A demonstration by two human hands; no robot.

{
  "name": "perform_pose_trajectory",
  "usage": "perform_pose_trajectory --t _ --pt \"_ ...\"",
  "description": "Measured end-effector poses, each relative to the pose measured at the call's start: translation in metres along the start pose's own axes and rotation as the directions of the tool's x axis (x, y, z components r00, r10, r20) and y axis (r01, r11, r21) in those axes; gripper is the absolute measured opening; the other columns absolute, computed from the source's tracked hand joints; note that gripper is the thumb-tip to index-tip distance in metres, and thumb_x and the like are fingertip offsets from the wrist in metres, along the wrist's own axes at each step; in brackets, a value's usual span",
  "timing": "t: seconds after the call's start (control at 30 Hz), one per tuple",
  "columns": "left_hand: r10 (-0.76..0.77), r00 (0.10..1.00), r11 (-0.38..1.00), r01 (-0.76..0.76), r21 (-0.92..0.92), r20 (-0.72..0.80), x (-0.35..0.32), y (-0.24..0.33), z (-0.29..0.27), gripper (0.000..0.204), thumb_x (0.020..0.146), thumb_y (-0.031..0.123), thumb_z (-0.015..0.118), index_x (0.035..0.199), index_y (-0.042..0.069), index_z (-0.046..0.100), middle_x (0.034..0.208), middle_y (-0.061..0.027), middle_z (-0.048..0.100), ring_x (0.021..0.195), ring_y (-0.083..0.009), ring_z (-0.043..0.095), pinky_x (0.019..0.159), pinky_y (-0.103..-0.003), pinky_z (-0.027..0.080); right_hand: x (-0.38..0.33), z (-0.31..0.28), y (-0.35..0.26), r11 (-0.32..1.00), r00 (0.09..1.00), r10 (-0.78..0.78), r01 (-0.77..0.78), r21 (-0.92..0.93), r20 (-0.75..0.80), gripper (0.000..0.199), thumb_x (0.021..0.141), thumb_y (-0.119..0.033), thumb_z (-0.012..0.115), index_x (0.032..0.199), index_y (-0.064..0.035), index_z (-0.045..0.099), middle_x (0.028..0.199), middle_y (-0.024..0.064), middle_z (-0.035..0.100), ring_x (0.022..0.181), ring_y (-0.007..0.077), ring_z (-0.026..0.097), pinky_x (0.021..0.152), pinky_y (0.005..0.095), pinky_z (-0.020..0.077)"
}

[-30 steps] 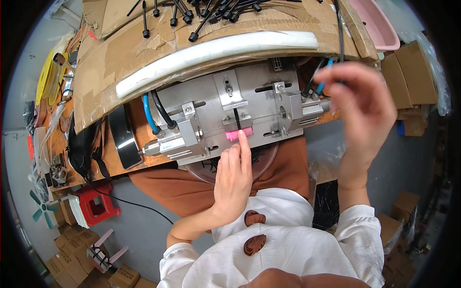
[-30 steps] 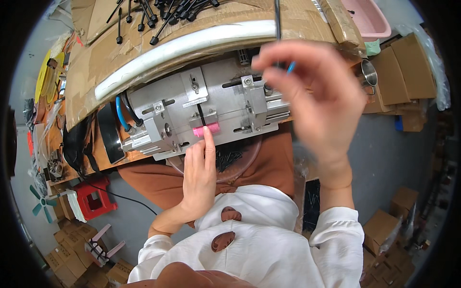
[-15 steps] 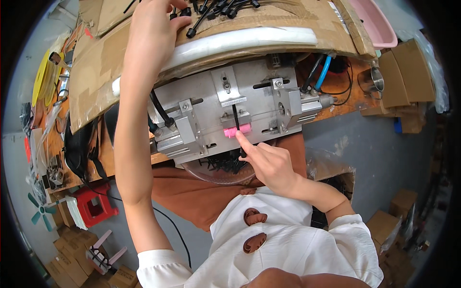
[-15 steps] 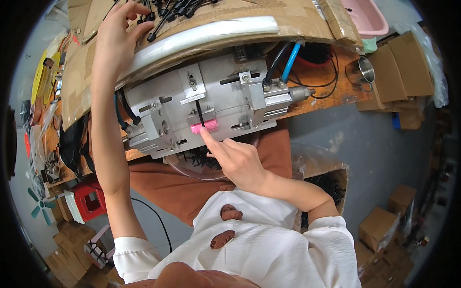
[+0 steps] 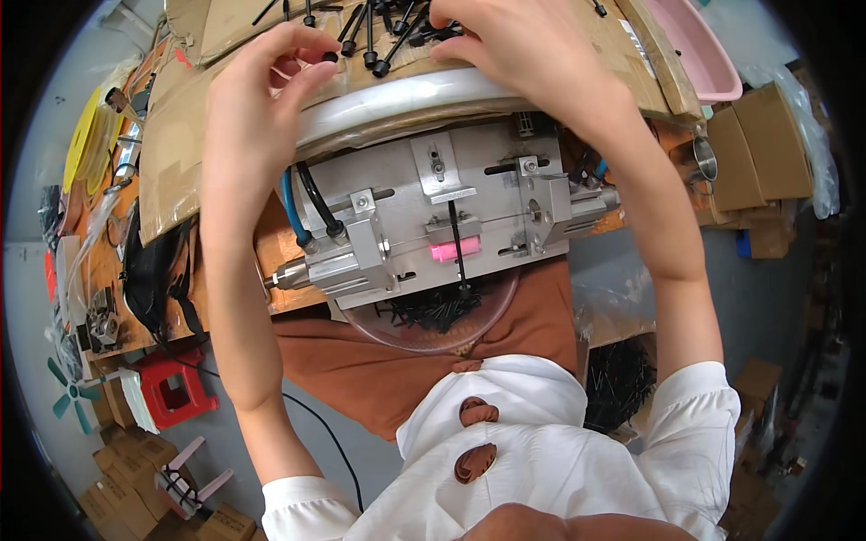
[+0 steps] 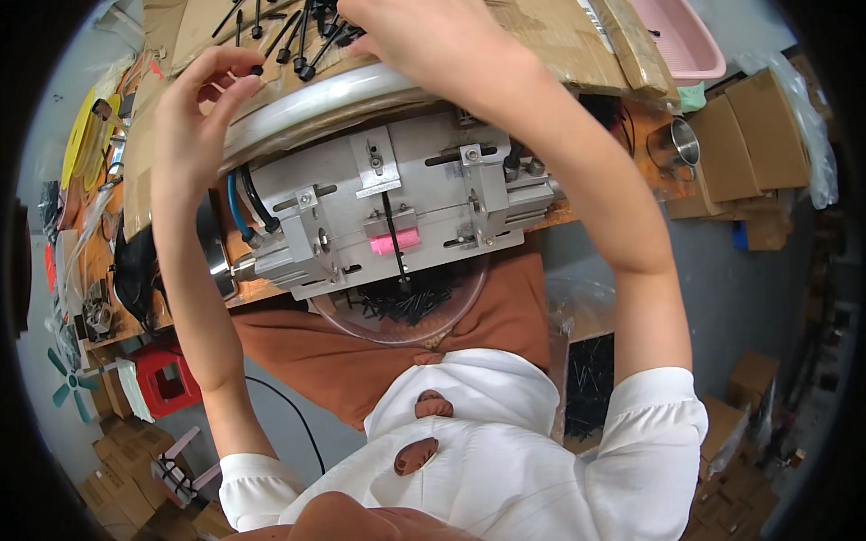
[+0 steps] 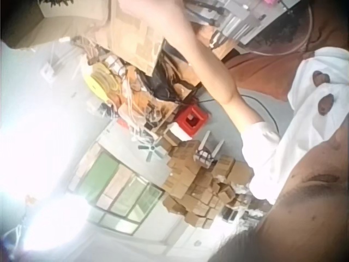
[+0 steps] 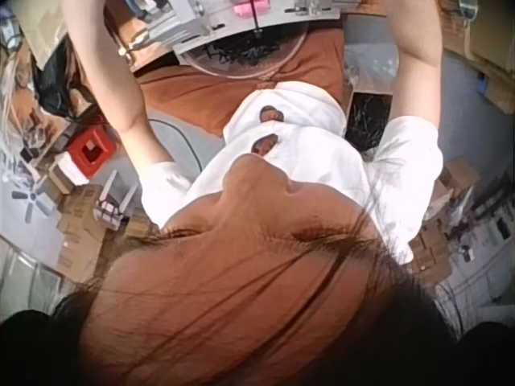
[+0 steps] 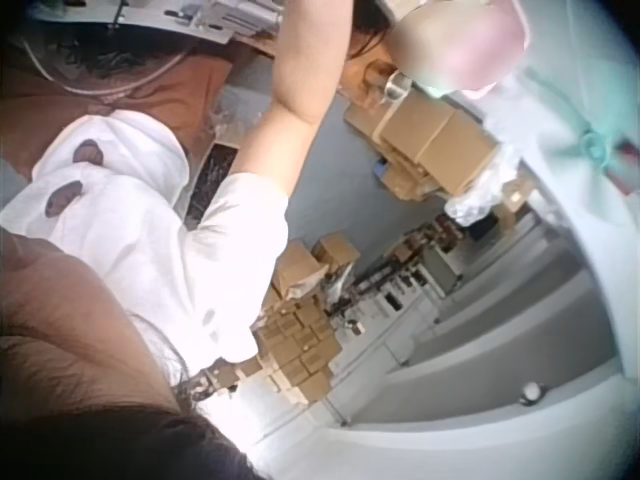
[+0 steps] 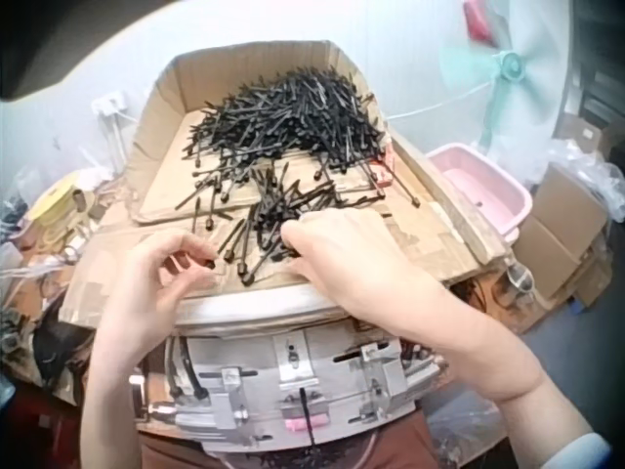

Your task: The person picks up black cable ties from a cardboard box and places them one at a time into a pneumatic machine. They press a pink button to process each tie and then drop it into a clear container below.

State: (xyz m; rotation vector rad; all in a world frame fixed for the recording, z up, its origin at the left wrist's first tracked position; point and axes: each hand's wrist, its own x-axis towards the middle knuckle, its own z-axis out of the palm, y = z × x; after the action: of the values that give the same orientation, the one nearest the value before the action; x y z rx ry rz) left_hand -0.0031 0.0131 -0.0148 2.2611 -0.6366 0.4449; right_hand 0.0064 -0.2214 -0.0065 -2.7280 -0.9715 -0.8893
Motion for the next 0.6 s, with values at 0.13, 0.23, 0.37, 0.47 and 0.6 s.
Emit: perform_pose_trajectory --t 0.13,0.23,0.37,0.47,0.6 --pt "-0.072 0.997 0.965 0.062 -0.253 -0.031 -0.018 0.012 -0.017 0.016 0.084 0.001 0.062 0.1 0.001 0.064 0.085 -0.0014 0.061 0.075 -0.0081 0.053 0.071 -0.022 0.044 0.014 -0.006 0.003 0.977 0.981 0.123 -0.146 0.158 0.15 0.017 0.078 -0.018 0.068 0.081 -0.002 0.065 0.079 0.0188 0.064 0.075 0.035 0.063 0.07 0.0423 0.0496" --pt "-0.058 0.991 0.99 0.042 -0.132 -0.119 -0.06 0.037 -0.002 0.03 0.081 -0.006 0.062 0.11 0.0 0.06 0.095 -0.0031 0.06 0.081 -0.01 0.053 0.078 -0.024 0.044 0.019 -0.001 0.034 0.922 0.976 0.215 -0.216 0.32 0.038 0.013 0.083 -0.014 0.067 0.084 -0.0012 0.066 0.078 0.0136 0.067 0.069 0.023 0.063 0.063 0.0342 0.0499" --pt "-0.047 0.999 0.996 0.049 0.074 -0.019 -0.141 0.076 0.038 0.067 0.072 -0.011 0.066 0.135 -0.002 0.046 0.099 -0.0077 0.057 0.087 -0.0189 0.052 0.079 -0.031 0.045 0.023 -0.059 0.026 0.586 0.784 0.604 -0.558 0.587 0.143 0.028 0.09 -0.019 0.064 0.108 0.0024 0.063 0.079 0.0075 0.067 0.061 0.0038 0.053 0.051 0.0154 0.0415" --pt "-0.049 0.991 0.991 0.032 0.132 0.126 -0.182 0.088 0.073 0.073 0.071 -0.011 0.065 0.139 -0.006 0.039 0.099 -0.0118 0.053 0.087 -0.0269 0.049 0.078 -0.036 0.043 0.001 -0.054 0.064 0.337 0.9 0.434 -0.13 0.932 -0.031 0.031 0.091 -0.017 0.063 0.11 0.0061 0.06 0.085 0.0103 0.066 0.065 0.0088 0.057 0.051 0.0151 0.0445" --pt "-0.078 0.972 0.957 0.01 0.291 0.222 -0.187 0.09 0.102 0.07 0.071 -0.005 0.058 0.138 -0.009 0.037 0.097 -0.0111 0.05 0.083 -0.0237 0.05 0.076 -0.032 0.044 -0.015 -0.078 0.035 0.186 0.825 0.563 -0.07 0.98 -0.048 0.028 0.091 -0.018 0.063 0.109 0.0044 0.061 0.086 0.0103 0.066 0.071 0.0118 0.062 0.053 0.0156 0.0474"
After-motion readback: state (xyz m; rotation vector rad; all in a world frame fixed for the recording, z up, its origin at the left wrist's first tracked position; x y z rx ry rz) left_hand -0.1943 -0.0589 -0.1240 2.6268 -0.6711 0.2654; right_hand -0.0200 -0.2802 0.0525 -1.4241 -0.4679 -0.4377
